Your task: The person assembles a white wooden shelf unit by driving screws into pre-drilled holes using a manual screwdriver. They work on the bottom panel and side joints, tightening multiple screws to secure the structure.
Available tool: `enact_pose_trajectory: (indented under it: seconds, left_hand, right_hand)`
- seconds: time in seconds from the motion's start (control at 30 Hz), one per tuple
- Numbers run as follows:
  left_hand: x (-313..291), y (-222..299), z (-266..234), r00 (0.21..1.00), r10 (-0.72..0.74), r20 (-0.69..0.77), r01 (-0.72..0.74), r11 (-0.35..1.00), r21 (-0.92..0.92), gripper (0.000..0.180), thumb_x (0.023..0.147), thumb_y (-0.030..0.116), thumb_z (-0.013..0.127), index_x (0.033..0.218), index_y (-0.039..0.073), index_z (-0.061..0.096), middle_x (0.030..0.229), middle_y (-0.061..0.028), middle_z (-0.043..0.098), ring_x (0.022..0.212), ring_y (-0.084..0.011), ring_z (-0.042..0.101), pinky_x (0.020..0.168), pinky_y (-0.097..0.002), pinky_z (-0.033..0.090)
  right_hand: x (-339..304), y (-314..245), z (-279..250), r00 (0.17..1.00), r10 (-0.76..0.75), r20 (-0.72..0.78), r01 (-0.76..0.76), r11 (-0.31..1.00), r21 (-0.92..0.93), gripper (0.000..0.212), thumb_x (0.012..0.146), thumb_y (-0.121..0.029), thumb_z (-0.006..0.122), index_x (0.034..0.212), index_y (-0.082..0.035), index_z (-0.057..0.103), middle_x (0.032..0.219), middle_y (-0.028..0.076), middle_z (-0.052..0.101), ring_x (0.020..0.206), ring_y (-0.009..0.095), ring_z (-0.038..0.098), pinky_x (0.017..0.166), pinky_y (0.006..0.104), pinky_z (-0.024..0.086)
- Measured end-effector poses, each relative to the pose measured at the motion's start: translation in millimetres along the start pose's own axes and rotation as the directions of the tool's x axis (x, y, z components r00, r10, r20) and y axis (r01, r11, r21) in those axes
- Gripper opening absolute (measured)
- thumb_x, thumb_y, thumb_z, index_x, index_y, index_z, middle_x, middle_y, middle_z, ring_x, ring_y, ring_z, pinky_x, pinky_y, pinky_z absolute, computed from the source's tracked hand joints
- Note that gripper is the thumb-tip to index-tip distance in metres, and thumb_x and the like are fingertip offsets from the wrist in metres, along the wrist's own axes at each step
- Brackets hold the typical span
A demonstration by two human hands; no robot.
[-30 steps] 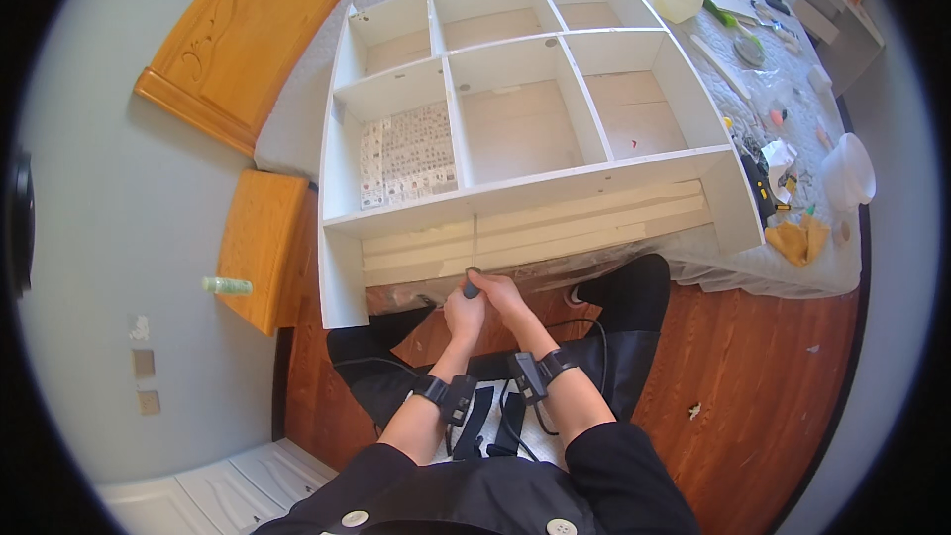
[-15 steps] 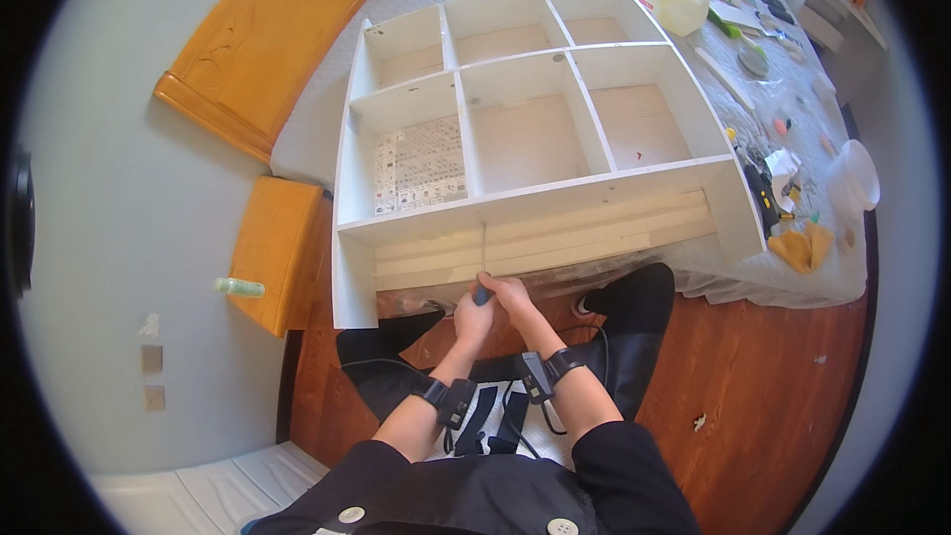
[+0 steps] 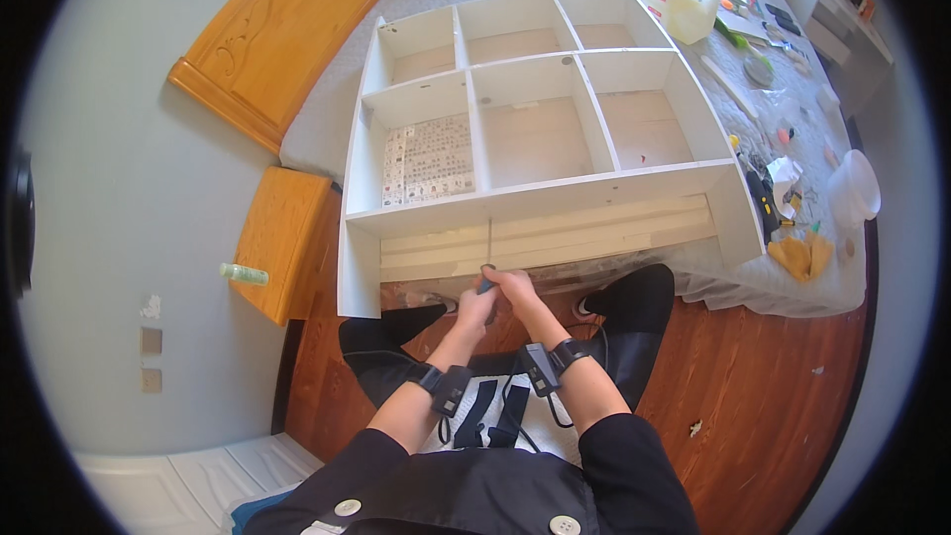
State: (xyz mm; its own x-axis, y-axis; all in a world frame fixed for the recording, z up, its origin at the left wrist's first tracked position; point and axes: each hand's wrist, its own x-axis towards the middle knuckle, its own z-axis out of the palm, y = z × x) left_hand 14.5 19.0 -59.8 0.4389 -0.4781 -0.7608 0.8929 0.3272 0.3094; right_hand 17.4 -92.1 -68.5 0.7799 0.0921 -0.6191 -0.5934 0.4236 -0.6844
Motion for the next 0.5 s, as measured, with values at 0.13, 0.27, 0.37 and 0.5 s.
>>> enact_pose_trajectory:
  seconds: [0.13, 0.27, 0.37, 0.5]
  left_hand:
    - [-6, 6, 11, 0.968, 0.178, -0.179, -0.141, 0.969, 0.203, 0.028, 0.088, 0.029, 0.058, 0.067, 0.014, 0.048, 0.050, 0.0047, 0.041, 0.037, -0.0095, 0.038, 0.034, -0.0232, 0.028]
    - [0, 8, 12, 0.996, 0.041, 0.075, -0.032, 0.994, -0.109, 0.031, 0.089, 0.028, 0.058, 0.064, 0.016, 0.044, 0.049, 0.0066, 0.034, 0.037, -0.0051, 0.034, 0.033, -0.0177, 0.025]
    - [8, 2, 5, 0.991, 0.111, 0.068, -0.109, 0.993, -0.033, 0.027, 0.088, 0.031, 0.059, 0.070, 0.013, 0.049, 0.053, 0.0034, 0.042, 0.041, -0.0106, 0.042, 0.036, -0.0231, 0.032]
    - [10, -14, -2, 0.718, 0.658, -0.225, -0.246, 0.542, 0.803, 0.033, 0.083, 0.037, 0.063, 0.082, 0.006, 0.056, 0.071, -0.0106, 0.062, 0.061, -0.0283, 0.061, 0.052, -0.0392, 0.048]
  right_hand:
    - [-4, -1, 10, 0.993, -0.048, -0.109, 0.036, 0.993, -0.109, 0.026, 0.086, -0.029, 0.061, 0.087, -0.004, 0.068, 0.072, 0.007, 0.064, 0.057, 0.012, 0.057, 0.050, 0.0255, 0.046]
    - [-11, -15, -2, 0.985, 0.174, 0.012, -0.174, 0.983, 0.049, 0.038, 0.087, -0.041, 0.056, 0.088, -0.003, 0.065, 0.055, 0.004, 0.056, 0.036, 0.012, 0.049, 0.031, 0.0234, 0.040]
    - [-9, -15, -9, 0.984, 0.156, 0.087, -0.157, 0.988, 0.003, 0.042, 0.088, -0.042, 0.054, 0.089, -0.002, 0.065, 0.057, 0.005, 0.057, 0.040, 0.013, 0.052, 0.035, 0.0259, 0.043]
    - [0, 2, -1, 0.999, 0.002, 0.032, -0.002, 1.000, -0.017, 0.035, 0.091, -0.034, 0.054, 0.095, -0.001, 0.066, 0.078, 0.007, 0.065, 0.065, 0.013, 0.060, 0.058, 0.0264, 0.049]
